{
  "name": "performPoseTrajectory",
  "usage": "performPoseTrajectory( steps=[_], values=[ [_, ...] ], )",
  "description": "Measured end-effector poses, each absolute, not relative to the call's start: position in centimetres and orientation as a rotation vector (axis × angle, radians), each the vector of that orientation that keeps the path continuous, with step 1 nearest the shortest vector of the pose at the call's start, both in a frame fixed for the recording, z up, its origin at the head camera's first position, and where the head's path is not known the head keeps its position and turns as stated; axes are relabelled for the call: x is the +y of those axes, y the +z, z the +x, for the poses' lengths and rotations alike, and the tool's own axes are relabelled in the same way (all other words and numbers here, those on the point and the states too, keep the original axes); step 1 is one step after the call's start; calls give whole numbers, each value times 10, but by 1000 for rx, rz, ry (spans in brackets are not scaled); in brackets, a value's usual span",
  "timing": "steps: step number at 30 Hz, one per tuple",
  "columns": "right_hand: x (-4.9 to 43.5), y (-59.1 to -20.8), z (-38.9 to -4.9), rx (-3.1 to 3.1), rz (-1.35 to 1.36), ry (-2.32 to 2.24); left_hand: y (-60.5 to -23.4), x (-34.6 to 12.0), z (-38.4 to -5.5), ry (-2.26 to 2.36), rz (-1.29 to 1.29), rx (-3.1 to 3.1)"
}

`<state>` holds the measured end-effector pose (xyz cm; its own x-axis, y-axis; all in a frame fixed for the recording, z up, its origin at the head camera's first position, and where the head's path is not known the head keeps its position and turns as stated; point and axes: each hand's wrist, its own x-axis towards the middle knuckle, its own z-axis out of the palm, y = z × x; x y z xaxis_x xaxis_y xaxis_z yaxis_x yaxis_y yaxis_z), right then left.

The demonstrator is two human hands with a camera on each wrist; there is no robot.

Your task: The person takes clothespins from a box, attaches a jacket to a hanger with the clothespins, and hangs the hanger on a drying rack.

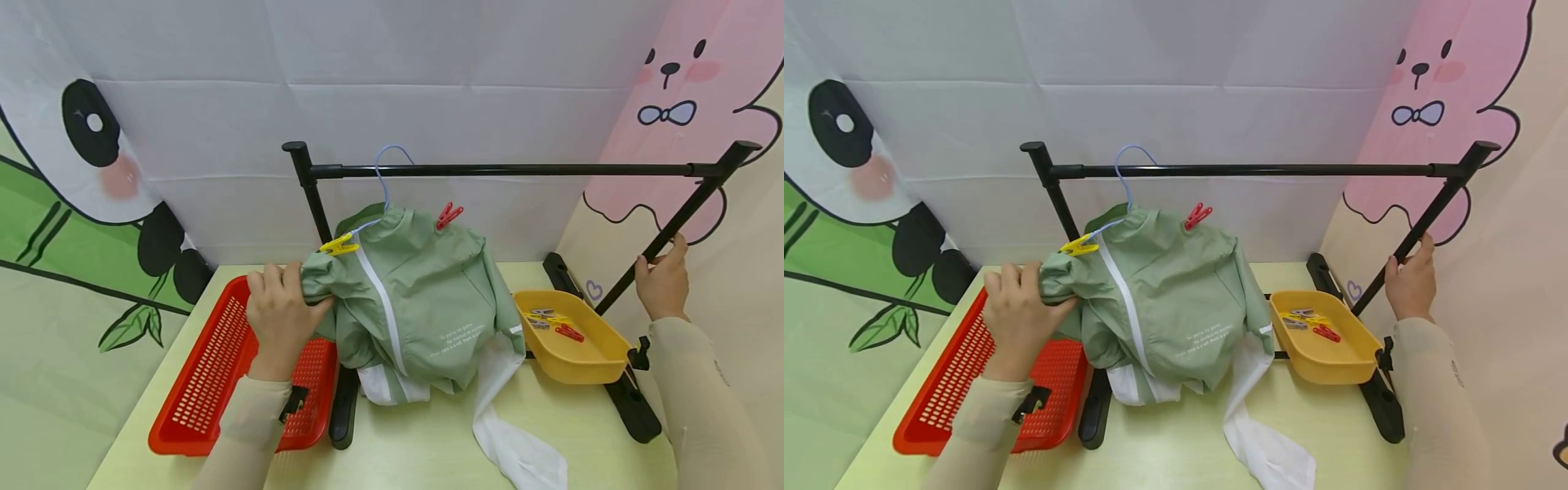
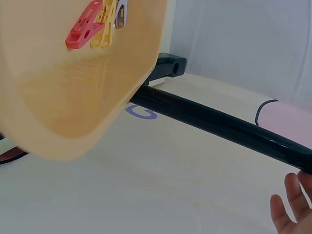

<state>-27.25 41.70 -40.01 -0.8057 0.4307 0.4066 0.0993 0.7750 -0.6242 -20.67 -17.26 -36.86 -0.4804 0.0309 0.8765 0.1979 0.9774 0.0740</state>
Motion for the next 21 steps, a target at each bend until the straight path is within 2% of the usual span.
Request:
performPoseTrajectory(
  steps=[21],
  values=[
    [419,-403,-274,-2419,-397,822,-391,-170,-208,-203,-152,-2050]
  ],
)
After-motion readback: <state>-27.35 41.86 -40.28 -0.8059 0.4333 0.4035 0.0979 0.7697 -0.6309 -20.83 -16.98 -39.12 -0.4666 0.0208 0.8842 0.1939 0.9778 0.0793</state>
